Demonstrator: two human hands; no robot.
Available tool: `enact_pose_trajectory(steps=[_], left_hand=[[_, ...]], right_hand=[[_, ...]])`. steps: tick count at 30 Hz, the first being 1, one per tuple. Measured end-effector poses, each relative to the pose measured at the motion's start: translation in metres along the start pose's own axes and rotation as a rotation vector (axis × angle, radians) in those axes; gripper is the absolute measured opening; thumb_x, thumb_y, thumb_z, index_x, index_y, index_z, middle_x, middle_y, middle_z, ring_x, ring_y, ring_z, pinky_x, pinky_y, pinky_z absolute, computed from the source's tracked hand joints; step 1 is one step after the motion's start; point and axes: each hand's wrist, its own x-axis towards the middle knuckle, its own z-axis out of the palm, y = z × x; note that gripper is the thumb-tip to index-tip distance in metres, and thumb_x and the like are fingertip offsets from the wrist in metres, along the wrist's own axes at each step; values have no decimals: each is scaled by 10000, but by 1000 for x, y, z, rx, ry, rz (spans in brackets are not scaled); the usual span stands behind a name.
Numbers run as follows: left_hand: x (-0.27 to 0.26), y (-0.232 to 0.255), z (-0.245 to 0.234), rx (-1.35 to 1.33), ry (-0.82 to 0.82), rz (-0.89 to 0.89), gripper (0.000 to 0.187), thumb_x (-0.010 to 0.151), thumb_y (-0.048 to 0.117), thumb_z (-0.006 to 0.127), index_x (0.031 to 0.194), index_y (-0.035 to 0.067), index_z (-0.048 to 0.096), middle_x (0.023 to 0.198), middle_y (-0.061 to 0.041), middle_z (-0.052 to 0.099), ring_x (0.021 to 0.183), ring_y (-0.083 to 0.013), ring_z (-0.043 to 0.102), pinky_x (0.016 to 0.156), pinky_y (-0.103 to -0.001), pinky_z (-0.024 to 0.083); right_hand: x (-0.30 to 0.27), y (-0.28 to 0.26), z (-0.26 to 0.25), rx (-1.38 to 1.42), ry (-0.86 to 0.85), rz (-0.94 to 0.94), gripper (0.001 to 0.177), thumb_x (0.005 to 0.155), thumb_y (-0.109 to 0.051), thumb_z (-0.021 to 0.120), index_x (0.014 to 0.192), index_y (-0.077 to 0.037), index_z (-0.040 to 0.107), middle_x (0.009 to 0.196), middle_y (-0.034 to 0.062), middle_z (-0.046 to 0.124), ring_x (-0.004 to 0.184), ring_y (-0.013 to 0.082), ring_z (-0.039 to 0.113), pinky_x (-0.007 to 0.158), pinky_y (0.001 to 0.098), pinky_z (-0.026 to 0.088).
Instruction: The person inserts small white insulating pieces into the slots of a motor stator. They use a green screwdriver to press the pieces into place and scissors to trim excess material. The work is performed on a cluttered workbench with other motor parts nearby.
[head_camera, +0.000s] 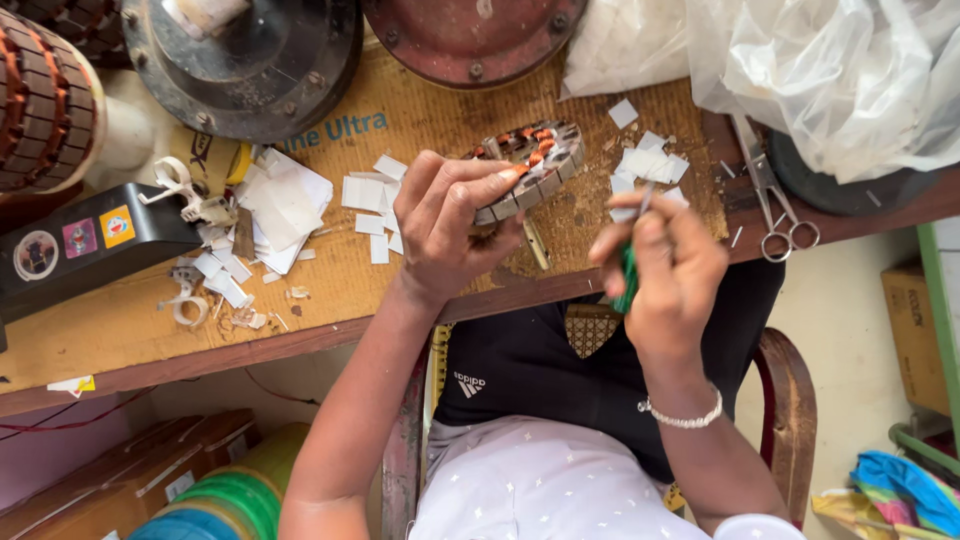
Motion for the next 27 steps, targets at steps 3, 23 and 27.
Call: enact_pose_trajectory(steps=[3,23,27], left_hand=[[-4,1,-2,-6,-7,11,383,876,89,878,1167,75,630,1132,-65,722,910,-243,637,788,-366,503],[4,3,-17,-176,-123,-238,556,787,138,866,1288,139,626,1295,-28,630,1187,-270,563,1056,-413,453],[2,0,-15,-205,-133,-251,574,765,121,877,1281,134,626,1295,-7,630,1188,-263,548,1058,-399,457]], right_hand=[[17,3,0,249,30,-16,236,1170,-187,504,1247,14,602,859,89,644,551,80,478,566,235,422],[-40,-16,-77,-557,-267,118,530,1004,-141,512,1514,-36,411,1044,116,643,646,88,518,573,201,490],[-35,-25,-100,-380,12,113,509,1004,-78,650,1428,-79,367,1054,86,719,618,85,559,520,200,471]])
